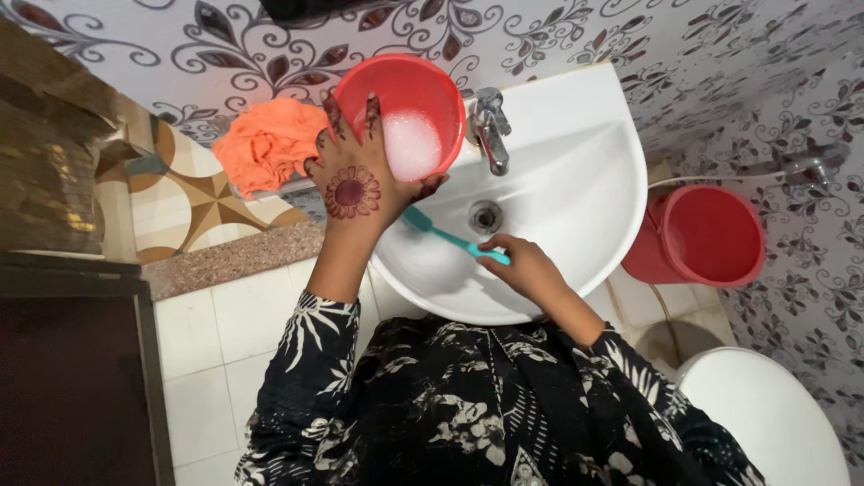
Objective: The person scrubs the interior of a white bathroom sink using a blue scrub brush. They repeatedly dip the brush into a red bucket filled with soapy water and scrub the basin and drain area. The person also briefly scrubs their hands with the brush before continuing to clean the sink surface.
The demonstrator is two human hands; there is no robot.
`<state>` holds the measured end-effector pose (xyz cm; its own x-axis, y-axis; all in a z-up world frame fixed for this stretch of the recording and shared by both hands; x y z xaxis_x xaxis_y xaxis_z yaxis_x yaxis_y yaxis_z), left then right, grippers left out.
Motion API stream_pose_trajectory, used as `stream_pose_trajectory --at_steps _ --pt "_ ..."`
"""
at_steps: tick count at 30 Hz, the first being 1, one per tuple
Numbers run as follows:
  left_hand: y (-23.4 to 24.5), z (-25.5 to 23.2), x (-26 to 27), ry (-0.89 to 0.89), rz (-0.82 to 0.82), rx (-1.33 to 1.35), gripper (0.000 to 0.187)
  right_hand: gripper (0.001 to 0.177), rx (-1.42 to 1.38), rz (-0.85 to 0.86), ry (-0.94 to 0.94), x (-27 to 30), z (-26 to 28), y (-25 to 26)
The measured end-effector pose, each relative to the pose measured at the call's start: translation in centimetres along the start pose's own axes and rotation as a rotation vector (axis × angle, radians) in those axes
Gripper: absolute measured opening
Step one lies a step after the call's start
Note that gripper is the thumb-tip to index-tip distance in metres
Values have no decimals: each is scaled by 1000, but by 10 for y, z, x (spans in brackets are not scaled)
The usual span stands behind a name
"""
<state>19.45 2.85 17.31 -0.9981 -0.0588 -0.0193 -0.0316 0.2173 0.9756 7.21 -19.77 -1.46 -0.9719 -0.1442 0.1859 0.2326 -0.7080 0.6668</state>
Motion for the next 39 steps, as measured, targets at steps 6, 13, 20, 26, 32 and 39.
stream_pose_trajectory --at_steps 6,13,20,26,32,39 --pt "-1 2 1 -24 -25 21 134 30 604 -136 -237 36 -41 109" --pt "1 1 0 -23 -25 16 132 28 460 -16 -167 24 -16 43" --pt "-2 3 0 -33 -29 29 130 26 670 -67 -171 33 -5 74" --pt "-3 4 -2 -45 -65 18 131 27 503 27 -52 31 9 57" --pt "-6 4 -1 -46 -60 4 127 27 545 -32 -80 14 5 54" --pt "-5 4 -3 -32 -35 9 130 27 606 9 -210 27 -30 76"
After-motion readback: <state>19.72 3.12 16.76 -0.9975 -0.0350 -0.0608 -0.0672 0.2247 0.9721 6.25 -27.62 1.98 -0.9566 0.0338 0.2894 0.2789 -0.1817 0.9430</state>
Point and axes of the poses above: each hand's wrist, its own x-axis away from the middle knuckle, its own y-axis out of the back of the hand, z = x × y, the point moved 9 cm from there along -x, towards the middle knuckle, and after that the axes turned 9 degrees about y, right-handed, at the moved point
